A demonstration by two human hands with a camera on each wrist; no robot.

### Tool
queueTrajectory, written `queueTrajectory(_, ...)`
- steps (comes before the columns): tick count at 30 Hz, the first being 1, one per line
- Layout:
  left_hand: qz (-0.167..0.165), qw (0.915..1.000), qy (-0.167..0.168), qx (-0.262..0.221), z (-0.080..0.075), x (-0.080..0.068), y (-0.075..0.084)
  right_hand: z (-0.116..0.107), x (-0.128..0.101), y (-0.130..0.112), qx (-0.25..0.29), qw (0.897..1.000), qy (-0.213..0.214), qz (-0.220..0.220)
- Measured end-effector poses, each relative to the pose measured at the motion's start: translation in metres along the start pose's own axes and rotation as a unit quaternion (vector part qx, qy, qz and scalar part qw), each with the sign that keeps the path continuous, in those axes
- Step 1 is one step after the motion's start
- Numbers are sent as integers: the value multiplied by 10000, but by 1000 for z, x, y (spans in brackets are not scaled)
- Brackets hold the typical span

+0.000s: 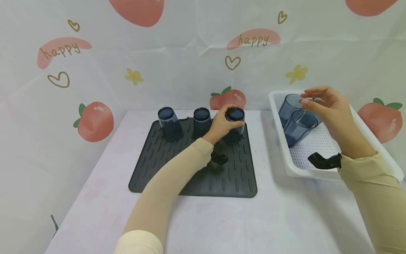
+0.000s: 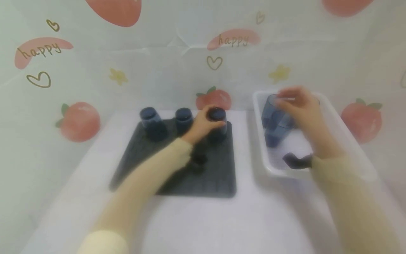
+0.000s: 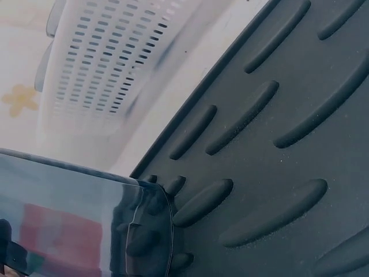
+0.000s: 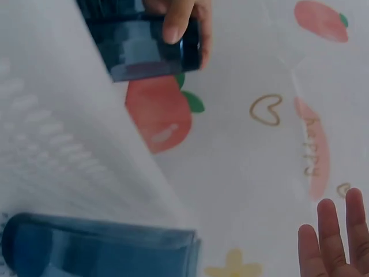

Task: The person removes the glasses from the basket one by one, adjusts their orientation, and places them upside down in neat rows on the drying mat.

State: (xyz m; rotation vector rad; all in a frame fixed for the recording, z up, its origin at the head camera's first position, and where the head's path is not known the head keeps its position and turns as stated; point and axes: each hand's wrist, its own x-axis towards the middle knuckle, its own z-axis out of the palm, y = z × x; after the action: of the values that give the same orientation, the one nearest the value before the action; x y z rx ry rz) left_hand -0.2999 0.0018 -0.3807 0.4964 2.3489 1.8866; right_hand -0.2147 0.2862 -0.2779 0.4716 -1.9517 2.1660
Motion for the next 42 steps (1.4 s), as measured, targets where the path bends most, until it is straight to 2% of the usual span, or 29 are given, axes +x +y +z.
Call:
queueTrajectory(4, 22, 10000, 10, 74, -1, 0, 0, -12, 9, 8, -413, 9989, 67, 220)
queueTrajectory(6, 29, 10000, 4, 85, -1, 0, 0, -18, 12, 12, -895, 9954, 50, 350)
queueTrajectory(10, 28, 10000, -28, 52, -1, 0, 1, -30, 15, 19, -2120, 9750, 32, 664)
queueTrajectory(13, 32, 10000, -47, 31, 0, 0, 0, -37, 17, 24, -2657, 9604, 29, 832)
queueTrajectory(20, 2, 10000, -56, 52, -1, 1, 0, -48, 18, 31, -2871, 9531, -17, 961)
queueTrajectory(29, 21, 10000, -80, -29, -1, 1, 1, -56, 16, 35, -3487, 9246, -349, 1496)
queueTrajectory(36, 32, 10000, -53, -52, 0, 0, 1, -60, 15, 38, -3400, 9220, -488, 1785)
queueTrajectory(42, 63, 9999, -95, -66, 0, -1, 1, -64, 16, 43, -3491, 9154, -626, 1902)
